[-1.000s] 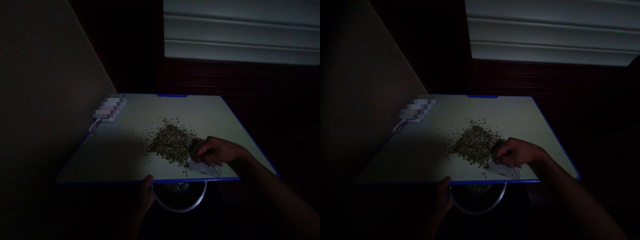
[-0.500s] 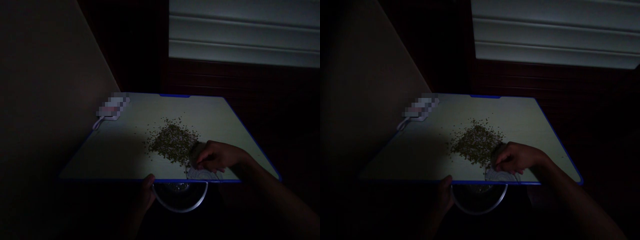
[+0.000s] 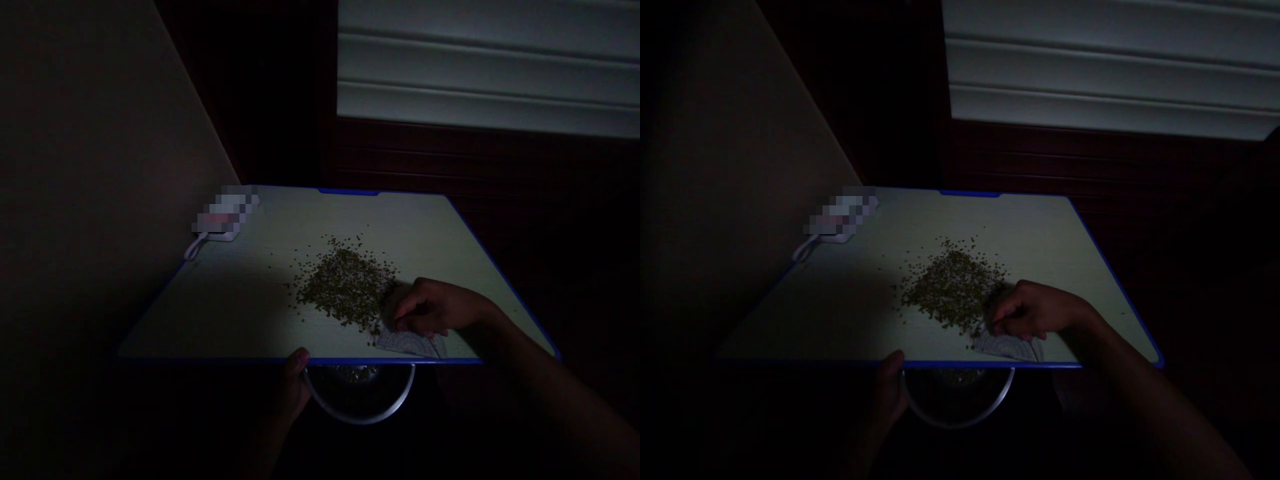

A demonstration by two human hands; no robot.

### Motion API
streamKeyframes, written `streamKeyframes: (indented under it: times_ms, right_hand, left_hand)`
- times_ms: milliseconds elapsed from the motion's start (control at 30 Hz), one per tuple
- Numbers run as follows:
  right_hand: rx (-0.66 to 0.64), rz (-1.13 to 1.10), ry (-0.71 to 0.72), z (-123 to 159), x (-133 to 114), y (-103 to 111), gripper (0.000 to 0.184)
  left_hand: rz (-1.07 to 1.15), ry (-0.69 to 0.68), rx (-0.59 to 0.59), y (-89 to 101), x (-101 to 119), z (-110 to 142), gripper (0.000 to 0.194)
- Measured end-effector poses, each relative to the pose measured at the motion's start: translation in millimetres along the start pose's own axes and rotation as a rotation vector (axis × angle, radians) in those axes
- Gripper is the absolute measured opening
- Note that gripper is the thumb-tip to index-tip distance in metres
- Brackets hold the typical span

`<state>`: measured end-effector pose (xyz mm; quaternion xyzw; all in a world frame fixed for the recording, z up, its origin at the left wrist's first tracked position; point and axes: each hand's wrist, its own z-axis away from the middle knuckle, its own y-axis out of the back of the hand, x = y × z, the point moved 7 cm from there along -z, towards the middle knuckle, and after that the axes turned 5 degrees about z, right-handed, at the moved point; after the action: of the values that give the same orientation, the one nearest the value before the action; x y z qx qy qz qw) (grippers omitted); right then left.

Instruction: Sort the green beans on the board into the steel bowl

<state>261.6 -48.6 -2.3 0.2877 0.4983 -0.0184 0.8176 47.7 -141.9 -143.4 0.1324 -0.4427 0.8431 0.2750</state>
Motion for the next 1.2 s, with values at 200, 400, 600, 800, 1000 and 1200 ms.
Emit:
streamKeyframes:
  times_ms: [200,400,600,800,1000,1200]
  right_hand:
    - [0.014,0.005,-0.015,-0.6,-0.3,2.3,0.018]
    - [0.016,0.018,0.035,-2.1,-2.1,0.2,0.022]
    - [-0.010,0.023,0.038,-3.5,-4.1,-3.5,0.023]
    - [-0.020,0.048,0.054,-4.6,-5.8,-5.3,0.027]
    - [-0.034,0.056,0.083,-5.1,-9.2,-6.0,0.031]
    - [-0.038,0.045,0.040,-5.1,-7.3,-5.3,0.029]
  left_hand:
    - [-0.002,-0.005,0.018,-6.3,2.4,3.4,0.012]
    - [-0.013,-0.014,-0.065,-3.4,-0.4,-0.8,0.017]
    - [-0.033,-0.020,-0.142,-4.8,-1.0,-1.3,0.019]
    - [-0.019,-0.030,-0.184,-7.5,-1.3,0.3,0.017]
    - [-0.026,-0.033,-0.164,-4.3,-3.2,-3.4,0.022]
    - [-0.017,-0.037,-0.159,-0.5,-3.8,-4.6,0.020]
